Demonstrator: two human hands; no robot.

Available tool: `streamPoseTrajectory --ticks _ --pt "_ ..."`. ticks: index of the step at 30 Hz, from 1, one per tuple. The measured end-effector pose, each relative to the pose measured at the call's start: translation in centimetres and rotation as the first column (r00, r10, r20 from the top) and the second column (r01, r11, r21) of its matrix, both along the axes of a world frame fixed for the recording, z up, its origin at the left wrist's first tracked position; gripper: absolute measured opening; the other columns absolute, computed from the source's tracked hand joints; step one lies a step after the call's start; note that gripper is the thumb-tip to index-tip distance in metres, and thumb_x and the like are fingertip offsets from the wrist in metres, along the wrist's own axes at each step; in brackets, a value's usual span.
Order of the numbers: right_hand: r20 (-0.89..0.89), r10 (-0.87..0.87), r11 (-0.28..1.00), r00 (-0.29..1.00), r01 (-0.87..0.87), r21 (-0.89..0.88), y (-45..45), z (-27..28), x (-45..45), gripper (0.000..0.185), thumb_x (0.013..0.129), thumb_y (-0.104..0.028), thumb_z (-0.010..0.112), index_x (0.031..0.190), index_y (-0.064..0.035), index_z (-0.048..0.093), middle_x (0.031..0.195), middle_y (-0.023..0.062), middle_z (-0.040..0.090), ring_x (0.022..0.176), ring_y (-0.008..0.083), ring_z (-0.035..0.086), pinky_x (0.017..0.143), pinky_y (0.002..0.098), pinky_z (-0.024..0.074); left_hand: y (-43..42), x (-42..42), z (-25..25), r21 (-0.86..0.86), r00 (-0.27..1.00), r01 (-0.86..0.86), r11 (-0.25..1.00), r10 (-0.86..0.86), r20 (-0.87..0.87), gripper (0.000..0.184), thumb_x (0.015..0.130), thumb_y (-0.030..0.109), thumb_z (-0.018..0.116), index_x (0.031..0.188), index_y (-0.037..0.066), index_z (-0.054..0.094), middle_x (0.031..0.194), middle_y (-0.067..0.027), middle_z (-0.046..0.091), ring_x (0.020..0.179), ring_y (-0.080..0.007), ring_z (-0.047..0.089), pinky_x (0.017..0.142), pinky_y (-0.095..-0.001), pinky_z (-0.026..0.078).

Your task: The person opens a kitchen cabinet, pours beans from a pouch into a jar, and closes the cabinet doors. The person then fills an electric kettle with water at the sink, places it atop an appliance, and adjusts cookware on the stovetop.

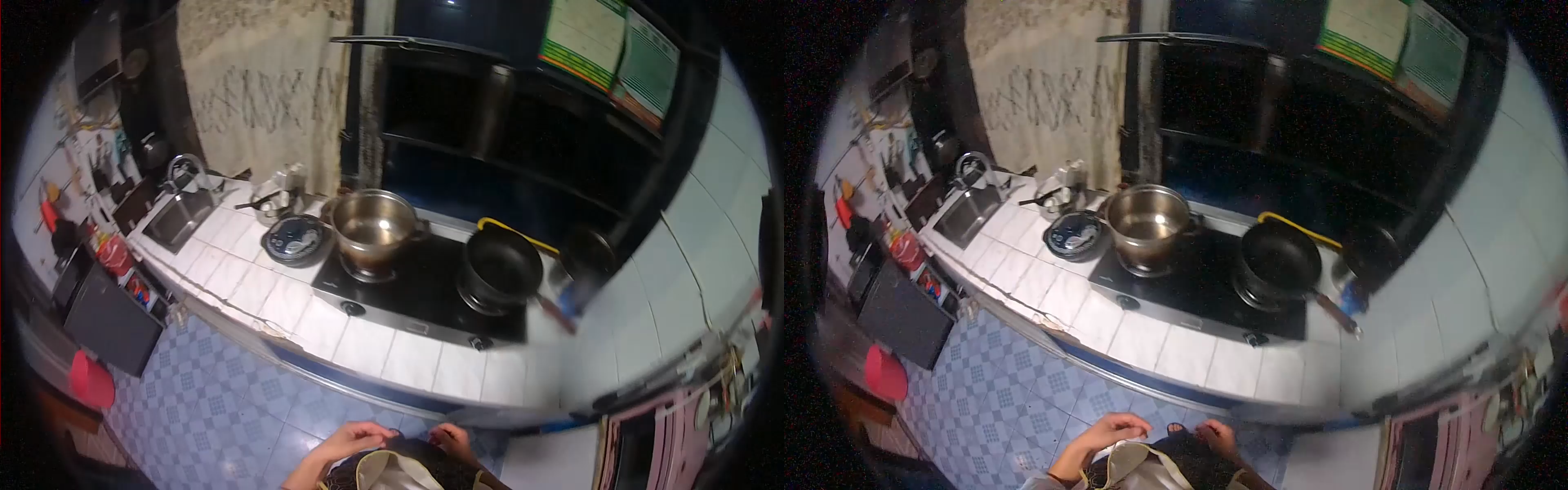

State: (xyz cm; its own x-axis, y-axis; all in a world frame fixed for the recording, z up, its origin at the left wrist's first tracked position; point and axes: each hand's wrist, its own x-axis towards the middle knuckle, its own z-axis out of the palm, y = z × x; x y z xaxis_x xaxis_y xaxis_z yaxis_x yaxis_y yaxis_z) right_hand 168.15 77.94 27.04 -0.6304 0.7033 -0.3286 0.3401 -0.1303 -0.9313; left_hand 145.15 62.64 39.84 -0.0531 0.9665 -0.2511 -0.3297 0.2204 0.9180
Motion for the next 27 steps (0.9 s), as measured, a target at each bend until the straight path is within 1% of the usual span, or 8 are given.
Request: streamPoseTrajectory --ticks 1,3,5,7,12,14,19,27 --pt "-0.214 0.089 0.984 0.973 -0.119 -0.132 1.3 4.1 -2.0 0.018 0.084 -0.016 0.055 0.086 0.0015 0.06 0.08 0.0086 0.061 0.071 0.0144 0.057 0.067 0.027 0.0451 -0.3 -1.0 2.6 0.05 0.999 0.046 0.998 -0.045 -0.025 0.022 0.087 0.013 0.053 0.102 -0.001 0.06 0.09 -0.0083 0.06 0.084 -0.0133 0.055 0.076 -0.0264 0.043" --pt "-0.5 0.345 0.854 0.794 -0.487 -0.185 3.1 11.5 -5.3 0.024 0.086 -0.02 0.053 0.097 0.0008 0.058 0.094 0.0059 0.058 0.087 0.0135 0.055 0.078 0.0258 0.0416 -1.5 -2.9 6.4 0.289 0.967 0.227 0.93 -0.178 -0.184 0.03 0.09 0.02 0.05 0.106 -0.004 0.058 0.097 -0.0139 0.059 0.092 -0.0206 0.054 0.079 -0.0317 0.043" --pt "-0.793 0.521 0.552 0.316 -0.833 0.03 3.9 17.5 -9.0 0.02 0.087 -0.011 0.047 0.101 0.0018 0.055 0.099 0.0057 0.051 0.089 0.0143 0.049 0.079 0.0233 0.0372 -1.8 -3.7 10.7 0.565 0.944 0.329 0.757 -0.26 -0.201 0.033 0.091 0.022 0.048 0.107 -0.006 0.057 0.103 -0.0181 0.057 0.093 -0.0253 0.053 0.079 -0.036 0.043" --pt "-0.827 0.563 0.277 -0.015 -0.939 0.205 4.1 21.6 -13.0 0.02 0.086 -0.01 0.047 0.101 0.0019 0.055 0.098 0.0065 0.051 0.088 0.0155 0.05 0.077 0.0246 0.0377 -2.6 -4.4 12.5 0.708 0.918 0.391 0.588 -0.301 -0.258 0.03 0.086 0.023 0.054 0.096 -0.004 0.062 0.099 -0.0166 0.056 0.086 -0.0355 0.053 0.076 -0.0405 0.043" --pt "-0.654 0.585 -0.2 -0.48 -0.867 0.457 2.3 28.7 -21.7 0.02 0.084 -0.008 0.048 0.1 0.0023 0.054 0.095 0.0086 0.052 0.085 0.0187 0.05 0.074 0.0278 0.0392 -7.1 -9.4 13.7 0.674 0.908 0.419 0.609 -0.28 -0.312 0.024 0.087 0.019 0.053 0.09 -0.004 0.062 0.092 -0.0163 0.057 0.07 -0.0339 0.055 0.059 -0.0408 0.044" --pt "-0.558 0.576 -0.333 -0.597 -0.795 0.507 0.8 30.6 -24.6 0.02 0.083 -0.008 0.049 0.099 0.0024 0.053 0.094 0.0094 0.052 0.084 0.02 0.051 0.072 0.0291 0.0398 -8.6 -12.4 14.0 0.723 0.893 0.45 0.525 -0.254 -0.371 0.019 0.087 0.017 0.054 0.088 0.0 0.062 0.084 -0.014 0.058 0.067 -0.0277 0.057 0.055 -0.0359 0.045" --pt "-0.292 0.53 -0.552 -0.796 -0.585 0.594 -4.0 33.9 -31.4 0.02 0.08 -0.006 0.05 0.098 0.0028 0.052 0.091 0.0115 0.052 0.081 0.0231 0.051 0.069 0.0323 0.0412 -14.2 -20.8 17.7 0.743 0.831 0.553 0.376 -0.179 -0.528 0.016 0.086 0.016 0.054 0.086 0.001 0.062 0.08 -0.013 0.057 0.066 -0.0261 0.056 0.054 -0.0341 0.045" --pt "-0.002 0.458 -0.668 -0.889 -0.346 0.659 -11.0 38.7 -40.6 0.022 0.076 -0.004 0.052 0.097 0.0033 0.05 0.086 0.0148 0.053 0.077 0.0282 0.052 0.063 0.0375 0.0435 -24.2 -33.1 24.8 0.698 0.723 0.69 0.192 -0.221 -0.654 0.009 0.081 0.013 0.055 0.08 0.006 0.06 0.072 -0.0106 0.056 0.063 -0.0212 0.056 0.051 -0.028 0.046"
